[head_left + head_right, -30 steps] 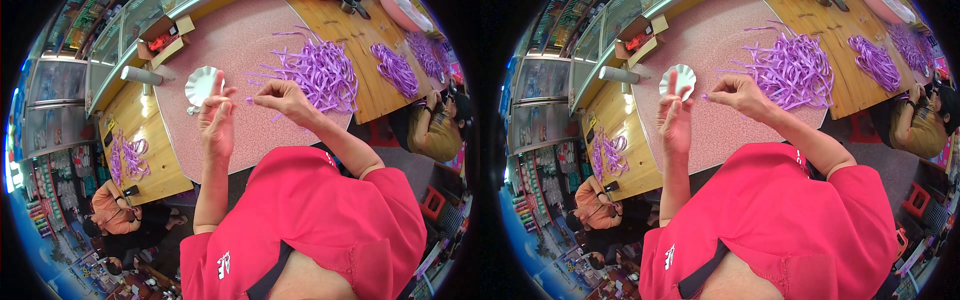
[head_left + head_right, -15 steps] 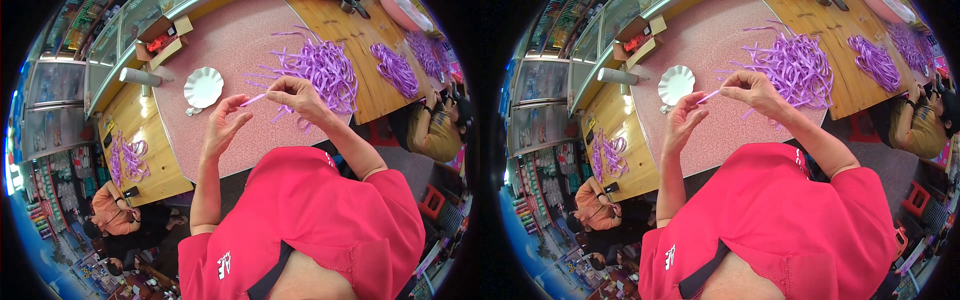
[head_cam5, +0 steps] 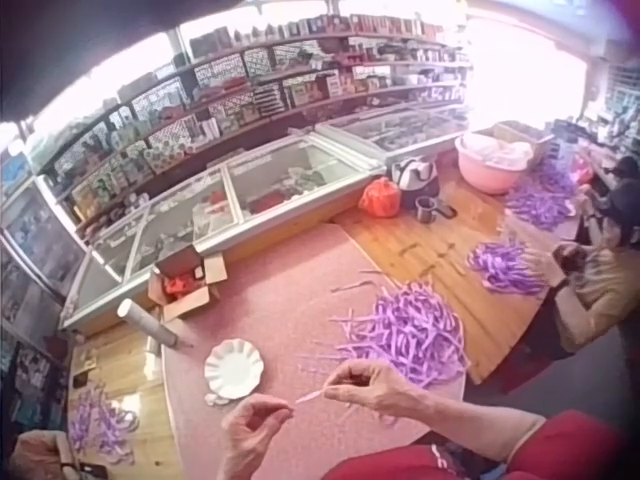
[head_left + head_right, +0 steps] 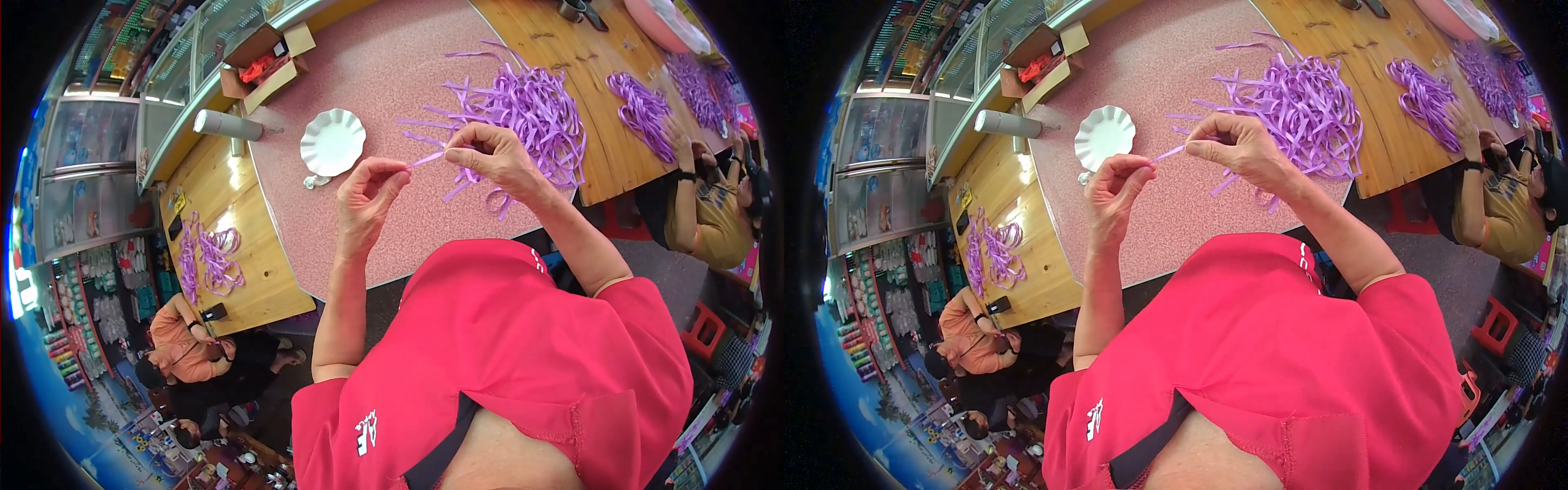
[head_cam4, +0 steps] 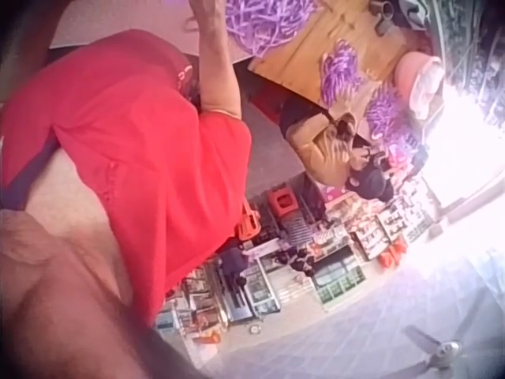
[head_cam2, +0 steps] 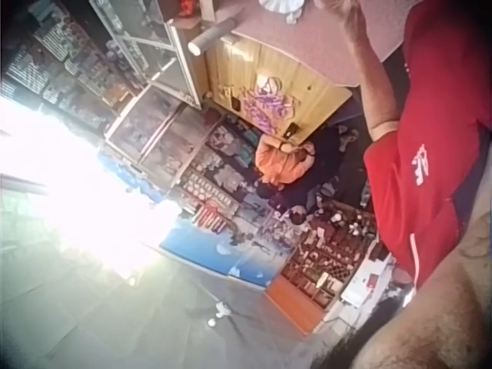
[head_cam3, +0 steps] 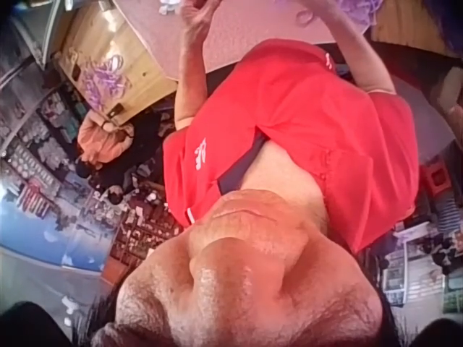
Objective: Folding and twisting purple paper strips to assemble small decorations at a factory workbench.
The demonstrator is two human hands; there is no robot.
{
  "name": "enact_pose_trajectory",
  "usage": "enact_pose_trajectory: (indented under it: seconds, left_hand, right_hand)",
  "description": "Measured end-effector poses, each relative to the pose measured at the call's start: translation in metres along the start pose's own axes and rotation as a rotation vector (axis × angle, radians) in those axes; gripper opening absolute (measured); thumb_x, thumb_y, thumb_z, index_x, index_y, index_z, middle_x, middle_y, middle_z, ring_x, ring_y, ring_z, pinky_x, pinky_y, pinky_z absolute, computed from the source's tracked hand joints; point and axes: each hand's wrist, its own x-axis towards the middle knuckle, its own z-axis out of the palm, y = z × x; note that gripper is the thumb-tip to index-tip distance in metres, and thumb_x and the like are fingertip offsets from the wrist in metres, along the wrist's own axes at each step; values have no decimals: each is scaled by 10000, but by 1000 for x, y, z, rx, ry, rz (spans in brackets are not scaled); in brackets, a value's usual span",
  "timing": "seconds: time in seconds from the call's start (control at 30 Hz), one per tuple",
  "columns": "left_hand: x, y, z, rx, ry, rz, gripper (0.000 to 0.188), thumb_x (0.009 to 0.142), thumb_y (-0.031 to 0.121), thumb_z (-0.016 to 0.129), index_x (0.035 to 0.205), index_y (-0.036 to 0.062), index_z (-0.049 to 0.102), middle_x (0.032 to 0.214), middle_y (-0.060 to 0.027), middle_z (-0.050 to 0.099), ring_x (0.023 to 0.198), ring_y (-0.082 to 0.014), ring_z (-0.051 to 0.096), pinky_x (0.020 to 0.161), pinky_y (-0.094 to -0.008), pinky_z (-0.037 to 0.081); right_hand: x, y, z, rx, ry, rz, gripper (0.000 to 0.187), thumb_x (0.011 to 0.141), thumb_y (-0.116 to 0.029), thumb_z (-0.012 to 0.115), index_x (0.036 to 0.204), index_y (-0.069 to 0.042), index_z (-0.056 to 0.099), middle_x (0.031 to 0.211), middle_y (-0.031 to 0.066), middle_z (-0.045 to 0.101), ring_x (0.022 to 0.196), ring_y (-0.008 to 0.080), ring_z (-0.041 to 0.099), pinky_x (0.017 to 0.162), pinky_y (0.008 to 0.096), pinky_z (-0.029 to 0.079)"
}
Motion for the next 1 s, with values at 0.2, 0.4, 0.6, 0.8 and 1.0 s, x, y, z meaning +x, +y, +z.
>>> enact_pose_trajectory:
  seconds: [0.2, 0.4, 0.6, 0.8, 1.0]
  left_hand:
    - [4, 1, -3, 124, -61, 162, 121, 880, -45, 644, 989, 6, 629, 962, -39, 620, 873, -103, 595, 780, -217, 482]
    - [6, 8, -4, 319, -79, 288, 155, 852, -78, 652, 969, 22, 637, 956, -45, 614, 882, -112, 577, 766, -235, 466]
    - [3, 6, -7, 348, -56, 320, 156, 850, -78, 654, 970, 20, 634, 971, -55, 617, 893, -119, 583, 779, -238, 472]
    - [0, 12, 7, 143, 68, 154, 183, 835, 59, 727, 994, 24, 643, 943, -81, 658, 866, -138, 620, 773, -278, 500]
    - [8, 11, 2, 421, -65, 211, 234, 886, 187, 697, 1002, -5, 628, 908, -74, 644, 850, -141, 602, 762, -291, 489]
  right_hand:
    - [1, -18, 8, 149, -227, 76, 347, 881, -114, 701, 1198, -19, 596, 952, 10, 607, 846, 74, 586, 723, 216, 508]
    - [9, -5, 21, -10, -218, 24, 333, 860, -206, 744, 1118, -13, 656, 926, 18, 664, 834, 59, 572, 700, 211, 465]
    - [10, -7, 25, 36, -171, 70, 192, 890, -124, 696, 1034, 0, 667, 886, 0, 658, 820, 51, 598, 716, 202, 488]
    - [9, -11, 28, 61, -125, 60, 153, 893, -127, 689, 989, -9, 673, 854, -17, 636, 761, 30, 554, 653, 190, 446]
    - [8, -11, 28, -46, -101, -35, 156, 891, -140, 691, 959, 0, 675, 831, -8, 625, 753, 47, 545, 648, 212, 445]
